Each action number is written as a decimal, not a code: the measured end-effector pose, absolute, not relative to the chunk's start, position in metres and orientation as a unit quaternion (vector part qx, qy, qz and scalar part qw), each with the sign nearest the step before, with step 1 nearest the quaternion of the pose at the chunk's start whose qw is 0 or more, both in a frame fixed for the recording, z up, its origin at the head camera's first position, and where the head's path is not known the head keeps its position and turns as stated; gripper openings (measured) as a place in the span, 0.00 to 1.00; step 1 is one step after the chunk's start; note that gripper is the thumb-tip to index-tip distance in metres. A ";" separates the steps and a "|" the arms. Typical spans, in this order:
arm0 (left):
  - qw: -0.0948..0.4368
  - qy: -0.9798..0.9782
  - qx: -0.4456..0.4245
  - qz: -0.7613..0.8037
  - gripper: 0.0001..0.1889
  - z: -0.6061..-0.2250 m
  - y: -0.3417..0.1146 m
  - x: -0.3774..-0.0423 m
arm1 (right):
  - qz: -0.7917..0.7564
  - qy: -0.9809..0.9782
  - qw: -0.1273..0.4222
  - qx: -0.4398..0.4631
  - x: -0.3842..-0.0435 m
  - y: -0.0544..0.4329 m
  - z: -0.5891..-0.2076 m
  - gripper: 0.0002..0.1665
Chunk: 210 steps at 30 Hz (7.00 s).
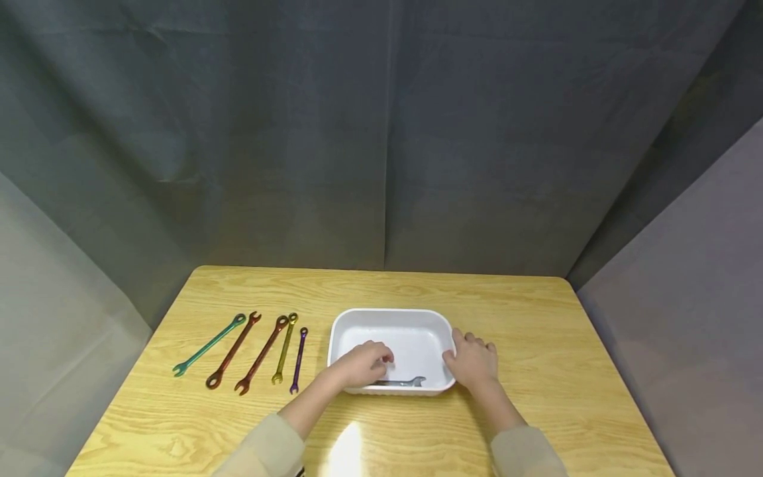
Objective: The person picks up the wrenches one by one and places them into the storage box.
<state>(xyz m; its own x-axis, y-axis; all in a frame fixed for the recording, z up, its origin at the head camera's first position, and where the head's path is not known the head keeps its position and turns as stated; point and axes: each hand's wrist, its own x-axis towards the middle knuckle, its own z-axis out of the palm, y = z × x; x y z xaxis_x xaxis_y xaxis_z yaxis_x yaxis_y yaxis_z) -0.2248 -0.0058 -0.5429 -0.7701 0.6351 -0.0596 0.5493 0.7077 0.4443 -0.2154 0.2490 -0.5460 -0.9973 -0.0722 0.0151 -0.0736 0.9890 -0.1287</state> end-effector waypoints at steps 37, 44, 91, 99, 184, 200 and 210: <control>-0.203 0.943 0.226 0.139 0.18 -0.537 -0.055 -0.229 | 0.069 -0.997 0.016 0.037 -0.217 0.252 -0.552 0.28; -0.237 0.942 0.176 0.159 0.17 -0.540 -0.068 -0.230 | 0.072 -0.997 0.013 0.036 -0.217 0.251 -0.551 0.29; -0.127 0.963 -0.060 0.228 0.23 -0.577 -0.104 -0.225 | 0.078 -0.997 0.000 0.030 -0.214 0.248 -0.545 0.30; -0.113 0.967 -0.075 0.216 0.21 -0.578 -0.102 -0.224 | 0.081 -0.996 -0.004 0.028 -0.214 0.248 -0.545 0.31; -0.121 0.956 -0.064 0.260 0.18 -0.572 -0.093 -0.229 | 0.071 -0.997 0.002 0.030 -0.214 0.249 -0.546 0.29; -0.117 0.956 -0.059 0.264 0.20 -0.560 -0.087 -0.231 | 0.074 -0.997 0.004 0.031 -0.214 0.249 -0.546 0.29; -0.134 0.959 -0.034 0.248 0.17 -0.552 -0.083 -0.231 | 0.077 -0.996 0.005 0.032 -0.215 0.249 -0.546 0.30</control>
<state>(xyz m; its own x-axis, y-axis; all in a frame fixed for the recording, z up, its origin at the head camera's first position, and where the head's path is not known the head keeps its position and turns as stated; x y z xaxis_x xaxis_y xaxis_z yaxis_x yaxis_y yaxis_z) -0.2313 -0.0829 -0.5523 -0.9617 -0.1324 0.2398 0.0003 0.8749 0.4844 -0.2154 0.2492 -0.5463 -0.9979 -0.0626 0.0159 -0.0643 0.9861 -0.1535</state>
